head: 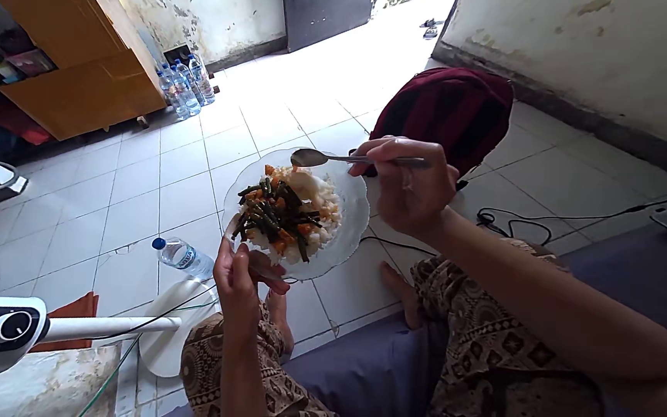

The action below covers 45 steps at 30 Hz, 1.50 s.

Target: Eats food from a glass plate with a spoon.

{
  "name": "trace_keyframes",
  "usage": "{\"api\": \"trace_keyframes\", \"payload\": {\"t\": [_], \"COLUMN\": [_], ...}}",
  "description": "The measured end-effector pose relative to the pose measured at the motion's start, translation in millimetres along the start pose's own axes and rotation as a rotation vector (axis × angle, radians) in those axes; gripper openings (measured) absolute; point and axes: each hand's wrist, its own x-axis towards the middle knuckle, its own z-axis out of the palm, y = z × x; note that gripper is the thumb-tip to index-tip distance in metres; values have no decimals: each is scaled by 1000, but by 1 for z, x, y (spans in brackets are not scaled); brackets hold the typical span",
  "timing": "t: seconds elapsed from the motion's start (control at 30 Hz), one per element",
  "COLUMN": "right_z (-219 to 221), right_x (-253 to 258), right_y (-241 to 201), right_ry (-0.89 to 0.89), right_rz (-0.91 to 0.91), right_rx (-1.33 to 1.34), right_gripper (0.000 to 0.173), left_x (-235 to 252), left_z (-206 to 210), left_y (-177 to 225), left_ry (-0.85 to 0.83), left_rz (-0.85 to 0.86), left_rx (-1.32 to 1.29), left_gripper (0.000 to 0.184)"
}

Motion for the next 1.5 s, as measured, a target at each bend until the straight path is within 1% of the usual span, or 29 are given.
{"api": "trace_keyframes", "payload": {"t": [0.07,0.17,0.3,0.4,0.53,0.7,0.77,0.87,0.97,1.07,1.27,1.37,1.5], "right_z": [-1,-2,1,-2,-13,-21,-22,-16,-9,-5,-11,-11,-9], "right_x": [1,3,3,7,12,21,22,19,15,11,13,11,10], "right_y": [2,6,5,3,3,-5,-6,-4,-2,1,11,13,5], "right_ry": [15,24,-42,-62,-12,132,118,39,8,18,120,101,19], "right_rz": [7,68,149,174,192,266,283,282,275,270,233,225,259], "right_rx": [18,59,80,119,159,280,290,271,212,203,151,119,110], "right_gripper": [10,11,14,15,16,11,11,12,14,15,14,14,17], "left_x": [0,0,0,2,2,3,3,4,3,2,1,1,0], "left_z": [-1,-3,-4,-7,-10,-12,-11,-11,-10,-8,-9,-10,-11], "left_y": [1,1,2,1,3,3,3,3,2,1,4,4,4], "left_ry": [-3,-9,-11,-5,24,26,34,13,0,-17,-45,-62,-47], "left_rz": [-2,-6,1,10,15,34,30,27,6,1,-8,4,3], "left_rx": [11,2,-16,-18,-34,-42,-49,-52,-28,-23,2,9,9], "left_gripper": [34,38,36,38,36,37,36,36,35,36,37,37,36]}}
